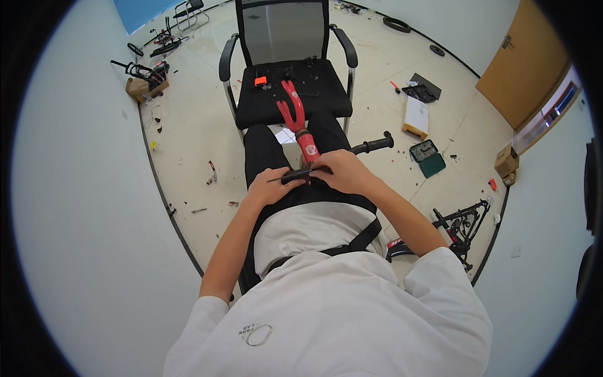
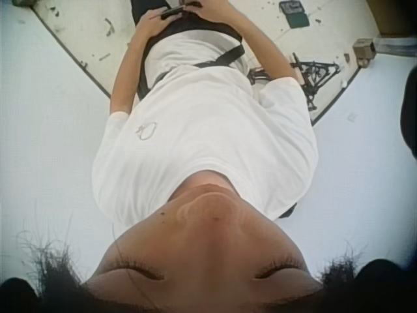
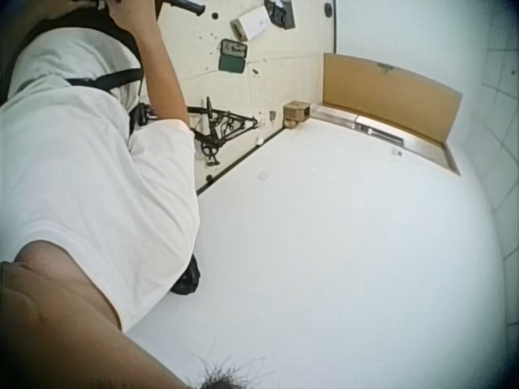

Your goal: The person assembles a bicycle handlebar by attaching a black grip to a red fork stem and tightening it with an Allen key. They repeatedly adjust the grip and tighten the bolt while seated.

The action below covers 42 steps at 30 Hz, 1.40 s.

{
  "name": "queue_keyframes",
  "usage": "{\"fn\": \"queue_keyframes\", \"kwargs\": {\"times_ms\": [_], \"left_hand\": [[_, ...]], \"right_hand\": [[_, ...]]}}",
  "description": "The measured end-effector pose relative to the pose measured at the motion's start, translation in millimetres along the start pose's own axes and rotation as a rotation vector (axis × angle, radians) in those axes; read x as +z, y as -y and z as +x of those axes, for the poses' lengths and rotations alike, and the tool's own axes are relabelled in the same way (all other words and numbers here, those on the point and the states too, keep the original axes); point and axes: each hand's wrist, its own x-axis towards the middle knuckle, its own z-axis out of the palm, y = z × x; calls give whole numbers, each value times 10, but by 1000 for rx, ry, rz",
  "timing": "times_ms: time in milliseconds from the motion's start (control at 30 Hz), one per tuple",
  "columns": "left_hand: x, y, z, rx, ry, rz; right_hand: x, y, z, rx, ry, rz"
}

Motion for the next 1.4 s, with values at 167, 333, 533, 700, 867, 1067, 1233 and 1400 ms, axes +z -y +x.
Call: {"fn": "queue_keyframes", "kwargs": {"times_ms": [167,333,533,700,867,1067,1233,1400], "left_hand": [[39,45,1,-22,28,-28],[6,9,-5,-14,26,-28],[-6,25,12,22,45,5],[35,41,46,33,22,-14],[-12,5,43,37,29,7],[74,185,51,142,13,53],[126,302,94,128,59,51],[149,269,93,61,19,23]], "right_hand": [[55,-11,-7,-22,4,-67],[68,-87,-24,-56,-9,-32],[28,-167,13,-10,60,25],[-51,-175,80,-44,130,-24],[-127,-29,141,-36,198,-130],[-15,644,125,-162,52,-92],[632,564,118,-219,150,-286],[731,484,180,-261,106,-293]]}}
